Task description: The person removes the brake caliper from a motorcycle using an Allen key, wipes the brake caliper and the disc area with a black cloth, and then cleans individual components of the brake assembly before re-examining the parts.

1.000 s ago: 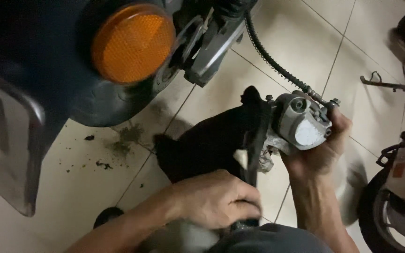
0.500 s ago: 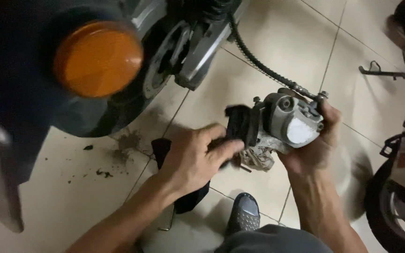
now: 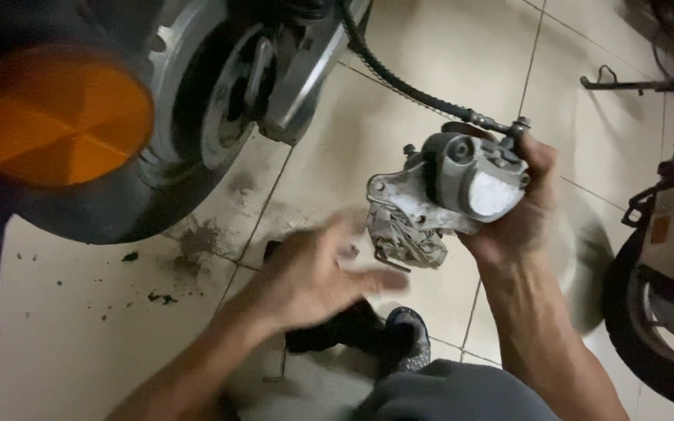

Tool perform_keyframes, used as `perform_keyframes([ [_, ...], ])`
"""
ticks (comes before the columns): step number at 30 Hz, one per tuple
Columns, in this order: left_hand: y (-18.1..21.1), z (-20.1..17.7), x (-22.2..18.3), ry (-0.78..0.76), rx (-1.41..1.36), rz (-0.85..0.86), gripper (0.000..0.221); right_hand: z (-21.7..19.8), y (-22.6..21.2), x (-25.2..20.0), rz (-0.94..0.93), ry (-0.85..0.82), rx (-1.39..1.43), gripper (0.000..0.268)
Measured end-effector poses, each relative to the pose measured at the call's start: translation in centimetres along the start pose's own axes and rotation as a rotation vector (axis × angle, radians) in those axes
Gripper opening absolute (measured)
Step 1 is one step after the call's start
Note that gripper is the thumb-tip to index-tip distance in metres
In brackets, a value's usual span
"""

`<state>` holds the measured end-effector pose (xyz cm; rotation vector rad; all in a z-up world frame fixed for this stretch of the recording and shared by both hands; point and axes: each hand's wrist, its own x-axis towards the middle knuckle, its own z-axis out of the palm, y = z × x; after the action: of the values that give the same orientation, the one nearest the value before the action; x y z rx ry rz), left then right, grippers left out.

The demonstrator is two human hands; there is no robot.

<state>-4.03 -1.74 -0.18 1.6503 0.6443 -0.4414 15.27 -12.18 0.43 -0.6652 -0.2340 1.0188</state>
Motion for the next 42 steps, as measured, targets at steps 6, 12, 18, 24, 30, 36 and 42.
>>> perform_keyframes([
  [6, 2.0, -0.8, 2.9, -0.086, -0.669, 0.600, 0.086, -0.1, -0.2, -0.2, 0.049, 0.000, -0.094, 0.030],
  [12, 5.5, 0.3, 2.9, -0.012, -1.053, 0.449, 0.073, 0.4, -1.6, -1.2, -0.114, 0.240, -0.452, 0.047],
  [18, 7.0, 0.9, 1.7, 0.266, -1.006, 0.226, 0.044, -4.1, -0.9, -3.0, -0.001, -0.056, -0.341, 0.113],
  [24, 7.0, 0.4, 1.7, 0.346, -1.090, 0.265, 0.037, -10.3, 5.6, -6.2, 0.454, 0.247, -1.003, 0.019],
  [30, 10.3, -1.1, 0.4, 0.219, -1.245, 0.400, 0.056, -23.4, 15.3, -9.8, 0.864, -0.416, -2.202, 0.050],
  [36, 12.3, -1.8, -1.0, 0.390, -1.367, 0.308, 0.053, -16.9, 9.5, -7.9, 0.631, -0.232, -1.151, 0.010],
  [42, 11.9, -0.7, -0.1, 0.321, -1.283, 0.368, 0.047, -6.9, -0.1, -7.9, 0.129, -0.210, -0.022, 0.013],
])
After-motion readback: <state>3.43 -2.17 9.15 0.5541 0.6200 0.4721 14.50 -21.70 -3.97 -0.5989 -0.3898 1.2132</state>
